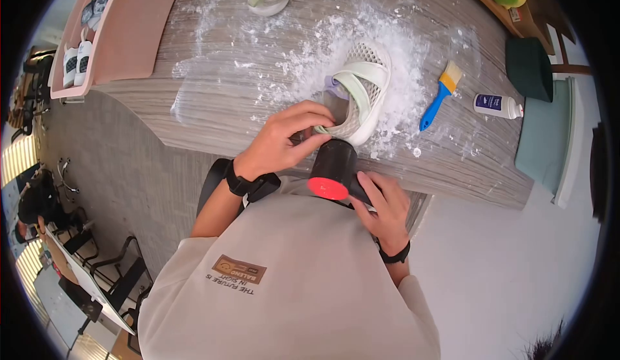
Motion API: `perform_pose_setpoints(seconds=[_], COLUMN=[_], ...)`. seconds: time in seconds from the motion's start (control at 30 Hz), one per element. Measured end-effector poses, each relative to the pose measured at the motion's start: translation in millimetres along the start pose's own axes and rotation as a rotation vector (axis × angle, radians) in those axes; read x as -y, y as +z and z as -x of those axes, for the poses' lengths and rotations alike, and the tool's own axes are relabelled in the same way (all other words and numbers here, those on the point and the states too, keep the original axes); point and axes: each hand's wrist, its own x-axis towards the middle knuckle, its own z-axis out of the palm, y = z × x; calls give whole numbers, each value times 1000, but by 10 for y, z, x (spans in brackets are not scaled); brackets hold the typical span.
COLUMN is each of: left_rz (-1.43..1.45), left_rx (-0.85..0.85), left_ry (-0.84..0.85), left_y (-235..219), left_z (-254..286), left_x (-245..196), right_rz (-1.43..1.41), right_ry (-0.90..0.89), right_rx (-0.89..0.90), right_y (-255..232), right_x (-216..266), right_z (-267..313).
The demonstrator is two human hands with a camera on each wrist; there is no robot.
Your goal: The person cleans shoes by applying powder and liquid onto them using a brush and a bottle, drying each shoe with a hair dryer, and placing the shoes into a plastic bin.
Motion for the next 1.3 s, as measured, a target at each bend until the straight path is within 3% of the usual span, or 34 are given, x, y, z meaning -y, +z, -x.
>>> perform_pose_setpoints(seconds=[0.23, 0.37, 0.47, 0.6, 0.77, 1.07, 1.23, 1.3], left_rz=[-48, -105, -117, -125, -58, -116, -548, -756], left_rx=[4, -15, -28, -51, -8, 22, 170, 127], left_ry=[66, 89, 69, 2, -126, 47, 167, 268], left_y=[42, 55, 57, 64, 33, 25, -224, -287], left_z=[-14, 0, -1, -5, 4, 28, 45, -15], left_x=[3, 27, -7, -50, -101, -130, -393, -519], right_rz=[-16, -128, -231, -337, -541, -730, -713, -714], right_ry=[34, 218, 333, 351, 562, 704, 748, 757], right_rx=[-17, -92, -181, -148, -143, -254, -242, -245], right_y=[-154, -127, -21, 61, 92, 42, -9, -30], right_x=[-159, -187, -147, -170, -246, -250, -330, -333], right_z=[122, 127, 102, 112, 53, -351, -352, -370])
